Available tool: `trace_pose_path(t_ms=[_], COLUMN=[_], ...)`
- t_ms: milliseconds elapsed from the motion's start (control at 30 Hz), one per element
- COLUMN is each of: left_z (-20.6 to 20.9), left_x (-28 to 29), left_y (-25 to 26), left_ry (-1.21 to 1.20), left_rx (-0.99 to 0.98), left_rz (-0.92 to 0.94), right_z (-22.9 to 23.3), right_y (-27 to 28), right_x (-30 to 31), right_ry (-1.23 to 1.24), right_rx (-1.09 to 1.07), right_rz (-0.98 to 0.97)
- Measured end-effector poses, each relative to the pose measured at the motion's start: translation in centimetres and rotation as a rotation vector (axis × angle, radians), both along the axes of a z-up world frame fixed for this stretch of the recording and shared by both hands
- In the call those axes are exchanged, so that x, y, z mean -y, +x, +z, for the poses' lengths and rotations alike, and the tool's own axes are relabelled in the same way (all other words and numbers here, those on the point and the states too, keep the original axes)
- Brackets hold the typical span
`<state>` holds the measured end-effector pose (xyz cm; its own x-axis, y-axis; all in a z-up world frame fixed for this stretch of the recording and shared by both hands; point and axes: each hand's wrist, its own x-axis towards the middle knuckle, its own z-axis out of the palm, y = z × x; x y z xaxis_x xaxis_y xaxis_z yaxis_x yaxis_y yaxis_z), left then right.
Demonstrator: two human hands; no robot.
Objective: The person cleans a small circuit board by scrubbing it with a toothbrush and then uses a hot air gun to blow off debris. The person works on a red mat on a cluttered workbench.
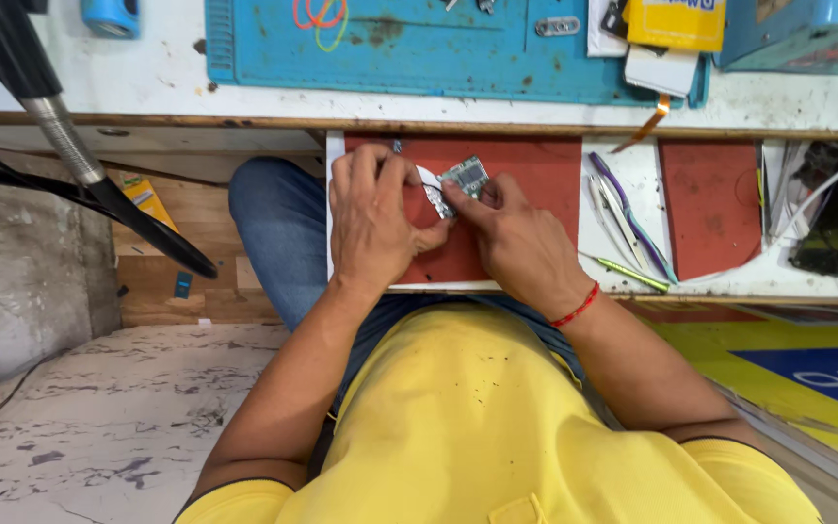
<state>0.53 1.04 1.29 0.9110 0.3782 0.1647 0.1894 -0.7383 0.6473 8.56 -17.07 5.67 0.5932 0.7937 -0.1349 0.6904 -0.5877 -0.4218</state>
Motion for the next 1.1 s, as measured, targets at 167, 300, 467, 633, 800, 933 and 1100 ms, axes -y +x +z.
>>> trace_pose_path(t_ms=[167, 300, 467, 633, 800, 933, 1100], left_z=[0.5, 0.2, 0.3, 0.2, 0.0, -0.2, -0.1], left_x=[-0.5, -0.1, -0.5, -0.6, -0.5, -0.3, -0.5], left_y=[1.0, -0.4, 0.2, 0.2, -0.1, 0.2, 0.0], left_ry=[-0.026, -0.022, 0.021, 0.010, 0.032, 0.011, 0.036], left_rx=[-0.008, -0.004, 0.070, 0.062, 0.049, 0.055, 0.053], left_rz=[0.019, -0.015, -0.053, -0.062, -0.053, -0.059, -0.046], right_z=[-0.1, -1.7, -1.8, -1.8, -1.7, -1.2, -1.0], right_y=[0.0, -0.7, 0.8, 0.5, 0.4, 0.3, 0.1], right_x=[1.3, 2.2, 3.5, 3.6, 2.8, 2.4, 1.5], right_ry=[-0.054, 0.075, 0.006, 0.051, 0.096, 0.082, 0.037], right_rx=[-0.058, 0.013, 0.054, -0.042, -0.049, -0.019, -0.068], right_rz=[-0.061, -0.025, -0.176, -0.089, -0.030, -0.172, -0.089])
